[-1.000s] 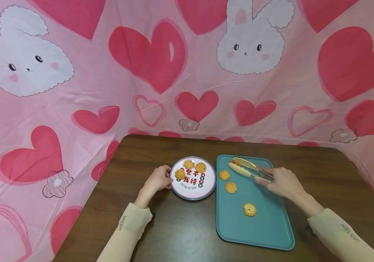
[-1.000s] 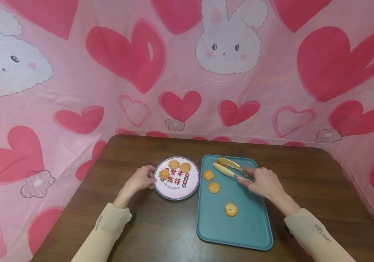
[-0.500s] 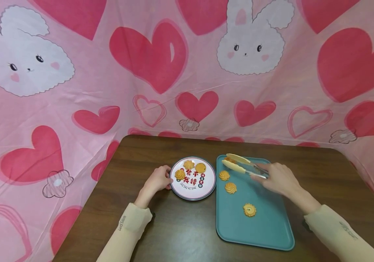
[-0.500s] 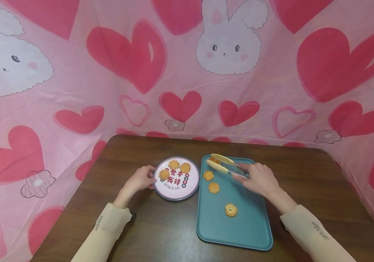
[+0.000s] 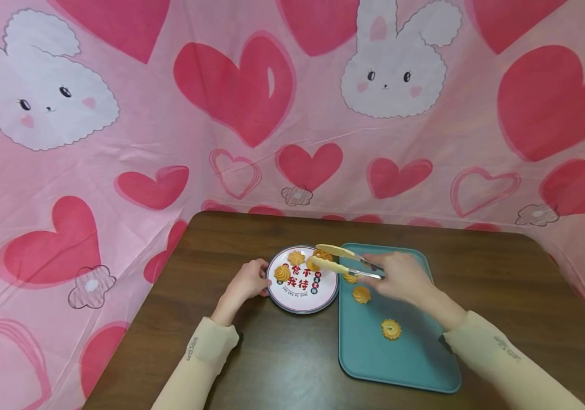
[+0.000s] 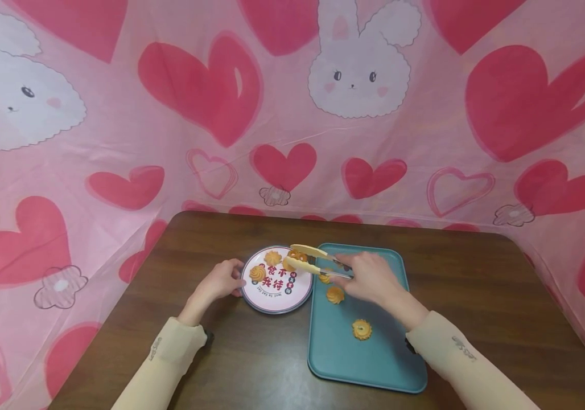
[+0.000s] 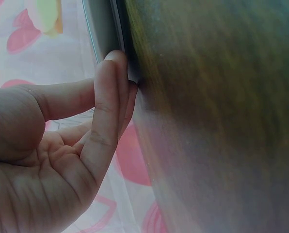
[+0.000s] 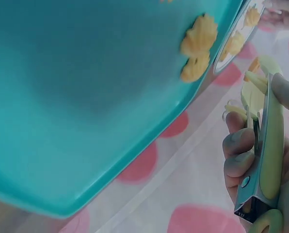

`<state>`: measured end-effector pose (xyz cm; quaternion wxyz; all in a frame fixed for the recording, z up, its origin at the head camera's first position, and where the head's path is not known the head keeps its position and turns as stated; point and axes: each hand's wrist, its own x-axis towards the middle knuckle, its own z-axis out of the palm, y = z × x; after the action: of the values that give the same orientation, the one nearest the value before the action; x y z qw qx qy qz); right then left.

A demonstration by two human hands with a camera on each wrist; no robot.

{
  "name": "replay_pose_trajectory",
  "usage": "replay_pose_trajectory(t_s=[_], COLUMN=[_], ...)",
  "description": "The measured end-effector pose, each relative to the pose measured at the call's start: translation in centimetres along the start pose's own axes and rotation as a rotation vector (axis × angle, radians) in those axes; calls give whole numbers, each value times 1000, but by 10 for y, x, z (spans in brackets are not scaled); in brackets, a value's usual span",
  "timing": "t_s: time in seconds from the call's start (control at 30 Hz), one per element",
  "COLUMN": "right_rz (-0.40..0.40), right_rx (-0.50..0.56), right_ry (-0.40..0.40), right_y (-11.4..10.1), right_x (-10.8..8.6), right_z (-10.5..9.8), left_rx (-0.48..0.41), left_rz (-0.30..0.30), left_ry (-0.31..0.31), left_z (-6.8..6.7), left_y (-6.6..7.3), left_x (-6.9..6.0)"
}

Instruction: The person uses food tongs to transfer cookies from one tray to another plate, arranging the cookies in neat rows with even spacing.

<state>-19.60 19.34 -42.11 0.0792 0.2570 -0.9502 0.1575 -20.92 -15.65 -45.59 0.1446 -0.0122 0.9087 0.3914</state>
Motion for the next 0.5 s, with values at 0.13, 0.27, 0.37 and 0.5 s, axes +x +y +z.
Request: replay_pose_trajectory(t_s=[0.13, 0.27, 0.37, 0.5], right_rz=[3, -15, -34, -52], right_rx=[10, 21, 15, 4], right_ry=[-52, -79, -80, -80], right_y=[-11, -19, -22, -25], right_x=[5, 8, 9, 11], right_z=[9, 17, 23, 29], left_rx=[0, 1, 3, 3], left_rz=[9, 15, 16, 16], left_ry=[0, -1, -1, -4], left_z=[0, 1, 1, 0], left_y=[-1, -2, -2, -2], left_x=[0, 1, 1, 1])
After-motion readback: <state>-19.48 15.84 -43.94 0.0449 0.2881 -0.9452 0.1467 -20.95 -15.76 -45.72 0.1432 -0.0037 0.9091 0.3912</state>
